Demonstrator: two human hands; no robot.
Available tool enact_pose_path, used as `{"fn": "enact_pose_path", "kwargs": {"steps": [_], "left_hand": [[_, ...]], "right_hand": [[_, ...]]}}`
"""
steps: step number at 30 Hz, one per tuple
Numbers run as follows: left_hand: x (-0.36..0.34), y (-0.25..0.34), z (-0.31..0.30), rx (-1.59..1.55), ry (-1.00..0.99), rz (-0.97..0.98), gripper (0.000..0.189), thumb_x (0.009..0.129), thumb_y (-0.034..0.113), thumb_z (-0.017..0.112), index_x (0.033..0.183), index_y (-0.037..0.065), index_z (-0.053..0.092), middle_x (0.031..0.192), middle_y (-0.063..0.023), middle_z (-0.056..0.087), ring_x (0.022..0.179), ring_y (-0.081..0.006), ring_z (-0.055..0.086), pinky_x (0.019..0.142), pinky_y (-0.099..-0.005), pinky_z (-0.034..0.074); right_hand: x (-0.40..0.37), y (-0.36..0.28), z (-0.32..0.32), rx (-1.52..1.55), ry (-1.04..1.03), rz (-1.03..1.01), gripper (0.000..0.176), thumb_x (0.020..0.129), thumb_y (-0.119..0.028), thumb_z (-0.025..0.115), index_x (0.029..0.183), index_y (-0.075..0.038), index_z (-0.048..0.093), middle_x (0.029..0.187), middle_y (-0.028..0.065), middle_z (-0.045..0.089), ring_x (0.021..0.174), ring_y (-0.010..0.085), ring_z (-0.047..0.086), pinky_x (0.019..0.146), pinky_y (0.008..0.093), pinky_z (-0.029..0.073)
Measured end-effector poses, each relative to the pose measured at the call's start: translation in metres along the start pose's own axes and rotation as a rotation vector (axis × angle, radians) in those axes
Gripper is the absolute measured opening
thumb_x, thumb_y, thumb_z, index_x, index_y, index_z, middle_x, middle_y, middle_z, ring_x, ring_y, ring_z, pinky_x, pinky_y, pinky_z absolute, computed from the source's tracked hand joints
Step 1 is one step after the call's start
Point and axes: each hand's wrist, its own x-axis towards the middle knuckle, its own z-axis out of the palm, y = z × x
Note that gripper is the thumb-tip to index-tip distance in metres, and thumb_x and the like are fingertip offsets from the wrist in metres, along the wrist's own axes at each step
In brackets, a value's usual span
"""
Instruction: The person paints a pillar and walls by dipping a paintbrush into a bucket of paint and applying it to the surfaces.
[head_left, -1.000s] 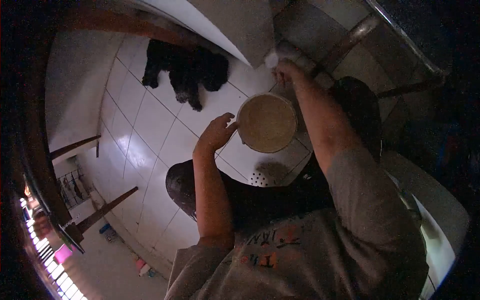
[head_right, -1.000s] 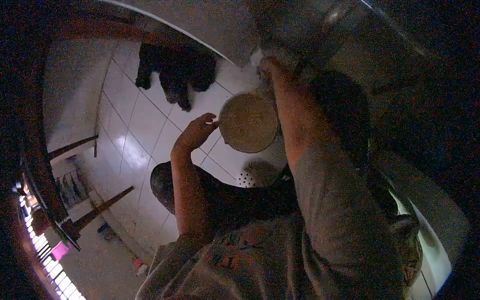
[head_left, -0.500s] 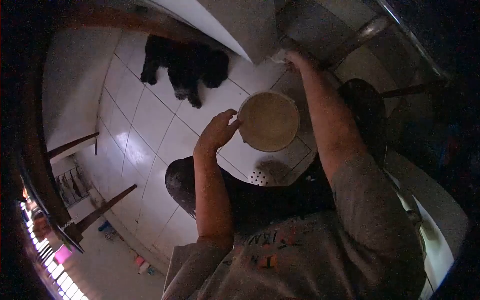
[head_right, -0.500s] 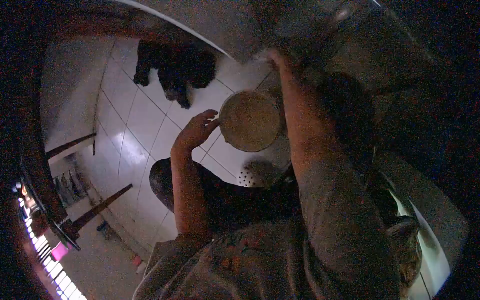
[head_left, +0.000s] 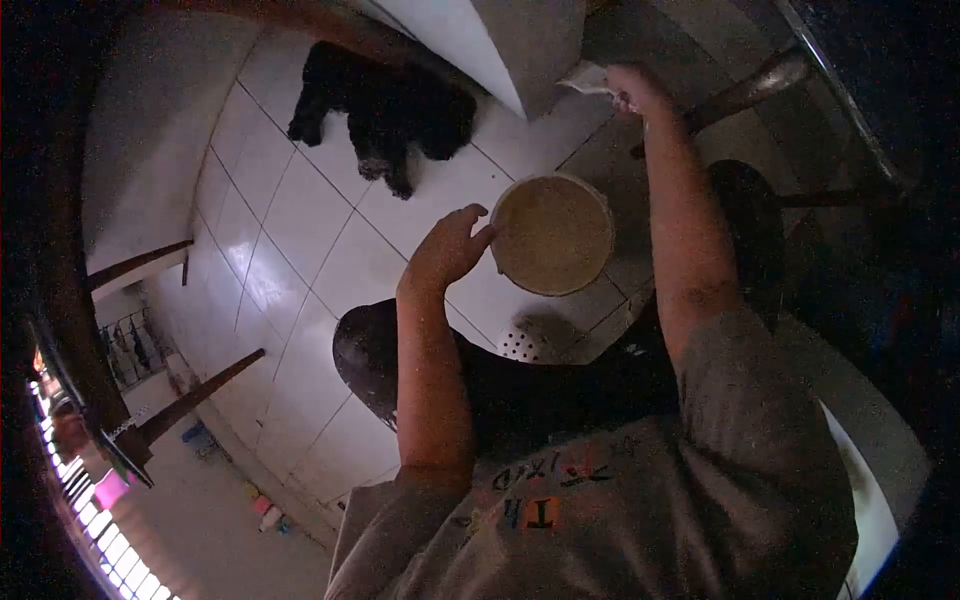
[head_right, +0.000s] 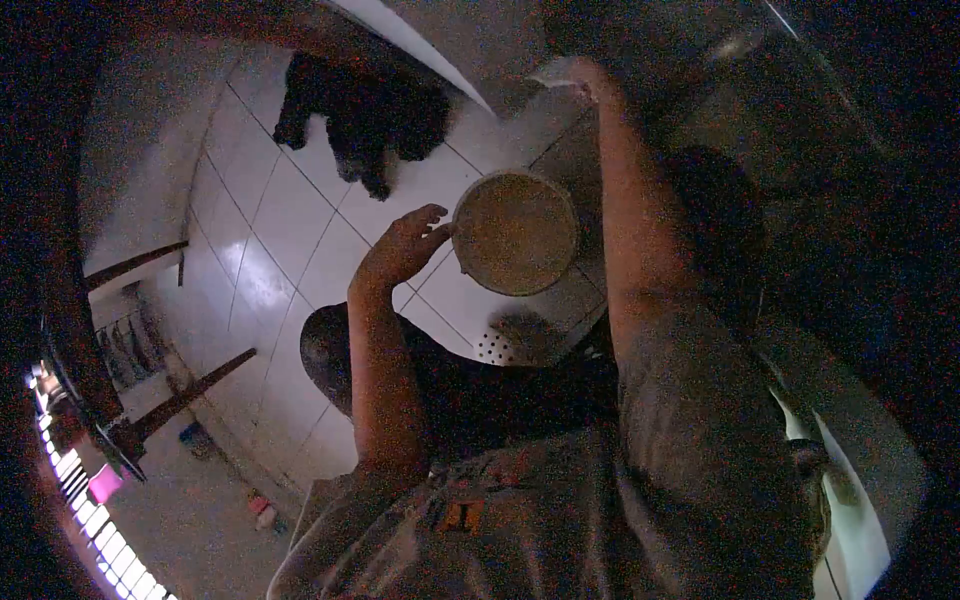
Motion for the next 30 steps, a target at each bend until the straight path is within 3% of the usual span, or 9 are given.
{"fn": "enact_pose_path", "kwargs": {"steps": [2,4,5,15,22,24,28,29,30], "left_hand": [[0.003,0.007,-0.002,0.036,-0.043,-0.023,0.04,0.087,0.032,0.05,0.115,0.004,0.049,0.11,-0.018,0.056,0.102,-0.0304,0.054,0.085,-0.0383,0.044],[0.006,0.008,-0.003,0.052,-0.071,0.002,0.04,0.087,0.032,0.05,0.115,0.004,0.049,0.11,-0.0178,0.056,0.102,-0.0306,0.054,0.086,-0.0384,0.044],[0.008,0.007,-0.002,0.07,-0.102,0.023,0.04,0.087,0.032,0.05,0.115,0.004,0.049,0.111,-0.0177,0.056,0.101,-0.0307,0.054,0.086,-0.0384,0.044],[-0.002,-0.016,0.007,0.088,-0.042,-0.06,0.041,0.087,0.034,0.05,0.116,0.004,0.048,0.113,-0.0174,0.054,0.101,-0.0303,0.054,0.086,-0.0388,0.044],[-0.008,0.001,0.003,0.068,0.008,-0.012,0.041,0.087,0.034,0.05,0.115,0.003,0.048,0.112,-0.0179,0.054,0.101,-0.0313,0.054,0.086,-0.0396,0.043],[-0.005,0.005,0.005,0.039,-0.002,0.01,0.041,0.087,0.034,0.049,0.115,0.004,0.048,0.112,-0.018,0.054,0.102,-0.0316,0.053,0.086,-0.0398,0.043],[0.003,0.009,0.005,0.095,-0.054,0.006,0.041,0.087,0.033,0.048,0.115,0.003,0.048,0.111,-0.0181,0.055,0.103,-0.0326,0.053,0.086,-0.04,0.043],[0.005,0.01,0.007,0.105,-0.075,-0.031,0.042,0.088,0.033,0.048,0.116,0.003,0.047,0.111,-0.018,0.055,0.103,-0.0328,0.053,0.087,-0.04,0.043],[0.006,0.007,0.01,0.109,-0.073,-0.025,0.042,0.088,0.033,0.048,0.116,0.003,0.047,0.111,-0.018,0.055,0.103,-0.0328,0.053,0.087,-0.04,0.043]], "right_hand": [[-0.005,-0.01,0.005,-0.197,0.03,0.03,0.024,0.081,-0.03,0.054,0.073,-0.008,0.058,0.076,0.0043,0.056,0.057,0.0101,0.049,0.047,0.0272,0.039],[-0.021,0.0,0.013,-0.098,0.216,0.177,0.014,0.077,-0.016,0.052,0.084,-0.004,0.053,0.057,0.0039,0.045,0.045,0.013,0.04,0.039,0.0274,0.033],[-0.044,-0.013,0.033,-0.045,0.441,0.136,0.013,0.076,-0.014,0.051,0.083,-0.003,0.054,0.052,0.004,0.042,0.039,0.0132,0.037,0.035,0.0271,0.03],[-0.086,-0.067,0.077,0.026,0.225,0.131,0.016,0.075,-0.019,0.055,0.082,-0.005,0.056,0.054,0.0036,0.044,0.041,0.0127,0.038,0.036,0.0266,0.031],[-0.086,-0.083,0.008,0.048,0.029,0.137,0.019,0.073,-0.022,0.057,0.082,-0.006,0.057,0.056,0.0033,0.045,0.042,0.0123,0.039,0.036,0.0263,0.031],[-0.063,-0.044,0.001,0.002,0.065,0.129,0.019,0.074,-0.023,0.057,0.082,-0.007,0.058,0.058,0.0039,0.047,0.042,0.0118,0.04,0.037,0.0263,0.032],[-0.111,-0.071,0.067,-0.234,0.269,0.143,0.017,0.075,-0.025,0.055,0.079,-0.008,0.058,0.064,0.0045,0.051,0.042,0.0107,0.039,0.037,0.0268,0.032],[-0.099,-0.057,0.058,-0.23,0.274,0.138,0.017,0.075,-0.025,0.055,0.079,-0.008,0.058,0.064,0.0045,0.051,0.042,0.0107,0.039,0.037,0.0268,0.032],[-0.078,-0.048,0.055,0.016,0.158,0.324,0.017,0.076,-0.024,0.055,0.079,-0.007,0.059,0.063,0.0047,0.051,0.041,0.0105,0.04,0.036,0.0262,0.032]]}}
